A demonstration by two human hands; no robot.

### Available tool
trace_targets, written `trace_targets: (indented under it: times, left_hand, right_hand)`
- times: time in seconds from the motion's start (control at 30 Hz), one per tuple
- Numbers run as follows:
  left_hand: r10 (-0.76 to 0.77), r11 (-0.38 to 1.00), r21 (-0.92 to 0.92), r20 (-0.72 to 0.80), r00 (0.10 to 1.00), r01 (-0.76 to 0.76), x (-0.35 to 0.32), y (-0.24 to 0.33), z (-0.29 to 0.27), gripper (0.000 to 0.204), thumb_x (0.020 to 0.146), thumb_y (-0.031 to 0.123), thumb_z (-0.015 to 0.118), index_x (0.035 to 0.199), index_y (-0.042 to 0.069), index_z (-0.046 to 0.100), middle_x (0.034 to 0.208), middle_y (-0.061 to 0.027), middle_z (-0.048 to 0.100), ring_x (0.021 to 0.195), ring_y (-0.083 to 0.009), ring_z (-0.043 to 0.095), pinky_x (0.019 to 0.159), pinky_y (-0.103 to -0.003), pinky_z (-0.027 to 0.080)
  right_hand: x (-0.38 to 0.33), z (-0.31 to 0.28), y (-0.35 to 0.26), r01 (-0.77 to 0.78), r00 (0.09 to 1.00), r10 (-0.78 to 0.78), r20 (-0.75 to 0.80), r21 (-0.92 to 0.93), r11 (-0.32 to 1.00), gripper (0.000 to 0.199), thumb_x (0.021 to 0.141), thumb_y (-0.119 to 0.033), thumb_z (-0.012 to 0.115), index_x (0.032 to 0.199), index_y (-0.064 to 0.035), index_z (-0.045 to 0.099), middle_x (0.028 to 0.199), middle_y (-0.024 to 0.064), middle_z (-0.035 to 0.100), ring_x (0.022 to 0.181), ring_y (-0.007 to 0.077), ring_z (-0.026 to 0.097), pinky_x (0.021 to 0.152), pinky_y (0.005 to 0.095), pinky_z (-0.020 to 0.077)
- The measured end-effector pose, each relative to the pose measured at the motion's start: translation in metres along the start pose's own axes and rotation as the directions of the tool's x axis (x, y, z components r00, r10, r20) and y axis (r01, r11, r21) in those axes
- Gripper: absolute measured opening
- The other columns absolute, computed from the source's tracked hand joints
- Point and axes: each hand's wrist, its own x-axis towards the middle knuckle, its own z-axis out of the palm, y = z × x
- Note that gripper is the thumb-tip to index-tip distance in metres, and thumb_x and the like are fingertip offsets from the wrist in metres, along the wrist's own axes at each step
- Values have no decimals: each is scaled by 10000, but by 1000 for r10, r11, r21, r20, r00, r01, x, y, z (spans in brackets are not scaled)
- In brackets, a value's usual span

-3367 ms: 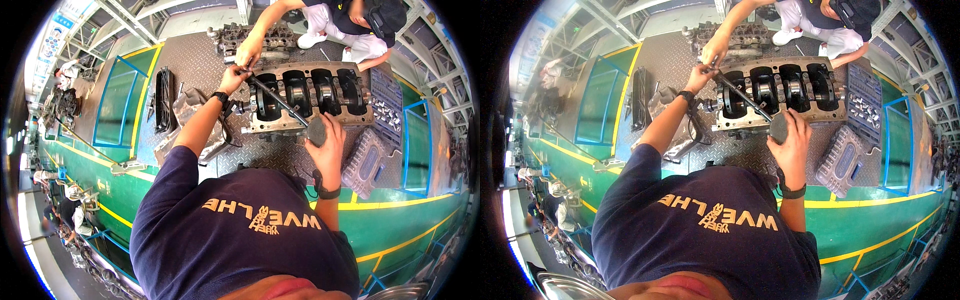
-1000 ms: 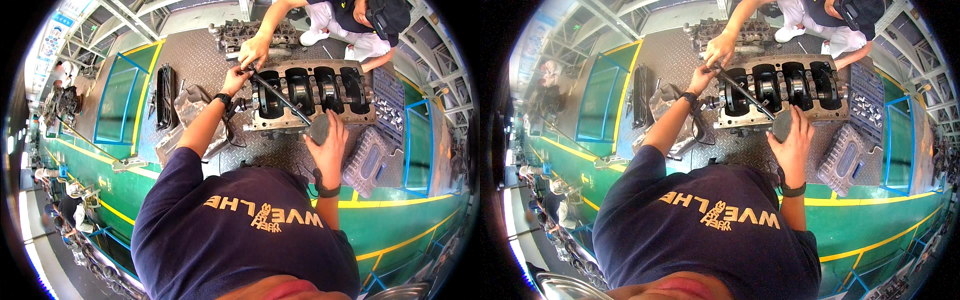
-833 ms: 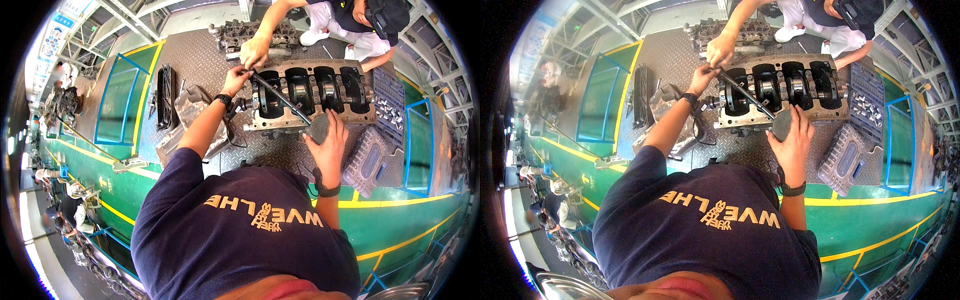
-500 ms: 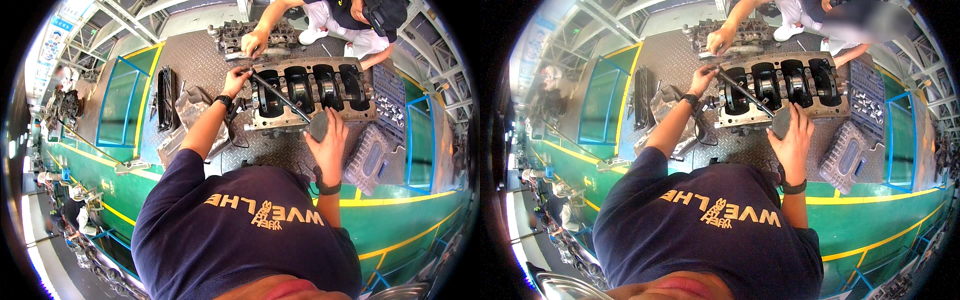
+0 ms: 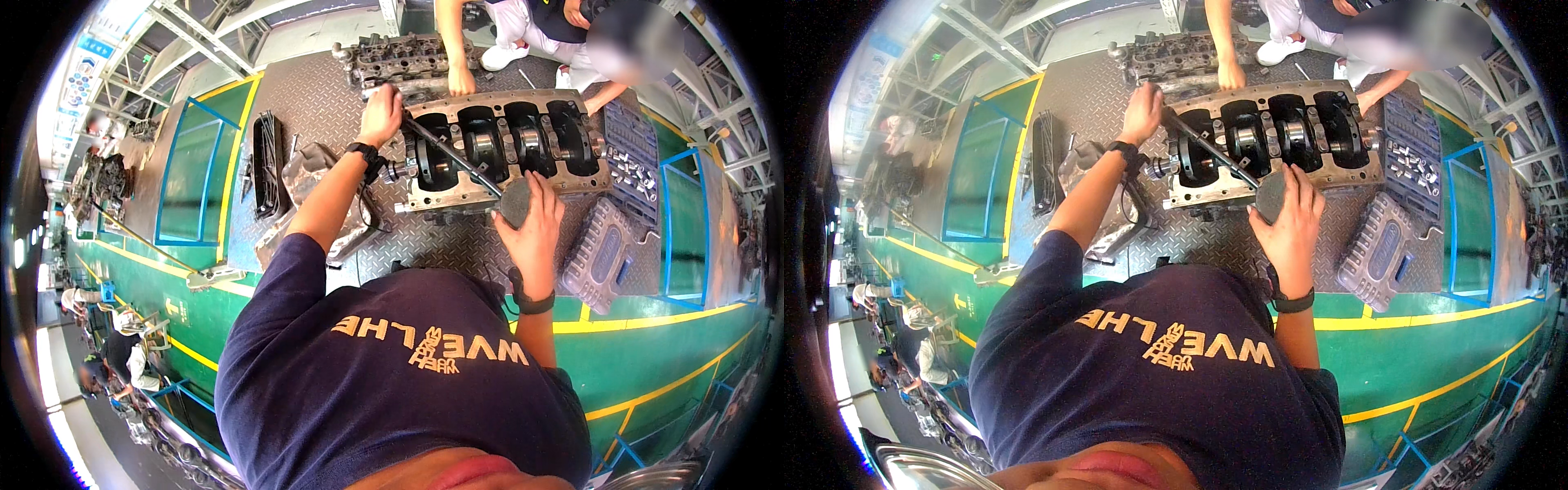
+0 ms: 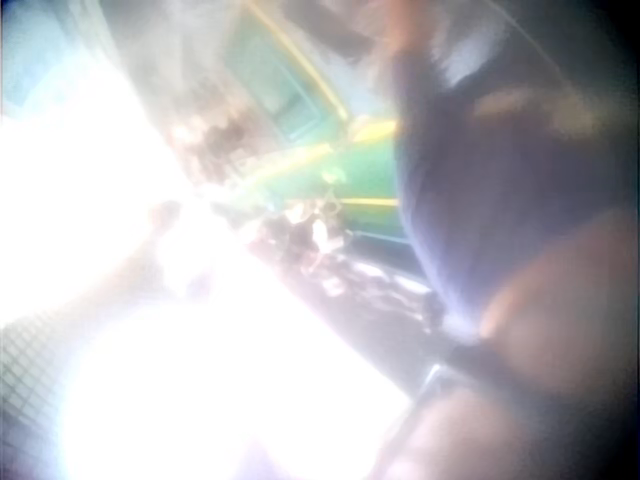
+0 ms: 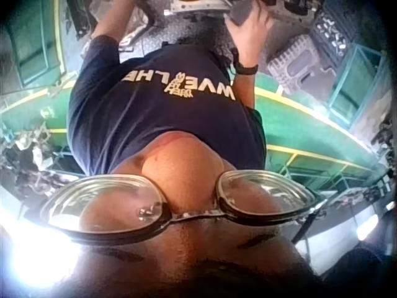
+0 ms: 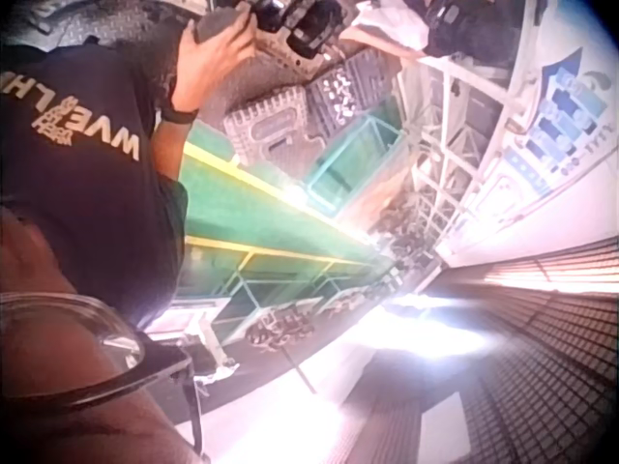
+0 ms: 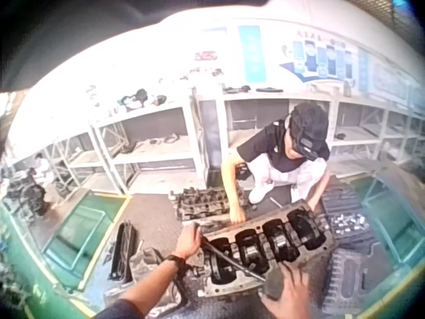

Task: The person works on an engine block on a metal workbench by hand and with a wrench, handling crankshaft bearing caps and bolts.

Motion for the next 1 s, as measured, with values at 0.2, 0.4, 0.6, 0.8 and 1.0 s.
trace_targets:
  times: [0.2, 0.4, 0.6, 0.8, 1.0]
  left_hand:
    - [-276, 822, -544, -122, 953, 168, 23, 0, -34, 240, 1053, 239, 558, 1005, 4, 573, 899, -147, 648, 823, -290, 594, 764, -400, 474]
    - [-639, 418, -790, 95, 763, 448, -74, -15, -57, 251, 1050, 298, 579, 988, 60, 627, 838, -1, 633, 722, -96, 552, 621, -272, 442]
    - [-842, 279, -813, 48, 538, 510, -216, -51, -123, 220, 1059, 311, 550, 963, 121, 606, 864, -22, 710, 737, -101, 621, 623, -266, 460]
    - [-926, 324, -798, -158, 342, 509, -277, -65, -187, 245, 1059, 317, 564, 1017, 93, 654, 871, -26, 729, 692, -93, 602, 599, -265, 459]
    - [-931, 357, -815, -272, 244, 455, -355, -90, -221, 263, 1054, 315, 557, 1035, 73, 658, 904, -43, 728, 724, -112, 638, 609, -267, 490]
  right_hand:
    - [5, -1, -5, -10, 999, 11, 36, -39, 999, 901, 660, -183, 892, 1469, -80, 506, 1453, 158, 521, 1273, 418, 482, 1084, 499, 433]
    - [9, 4, 7, -31, 999, 34, 43, -63, 998, 820, 575, -194, 903, 1348, -150, 633, 1371, 136, 574, 1225, 394, 533, 1040, 506, 474]
    - [27, -20, -21, 52, 995, -29, -98, 246, 968, 710, 631, -86, 796, 1328, -97, 661, 1302, 136, 618, 1247, 351, 572, 1107, 454, 423]
    - [65, 19, -99, -264, 965, 119, 236, 841, 472, 677, 706, -17, 715, 1374, 34, 613, 1270, 85, 642, 1102, 212, 638, 1020, 326, 486]
    - [78, 68, -108, -791, 612, -244, 752, 584, -184, 838, 663, -242, 711, 1427, 56, 538, 1218, 179, 650, 1025, 267, 677, 824, 451, 595]
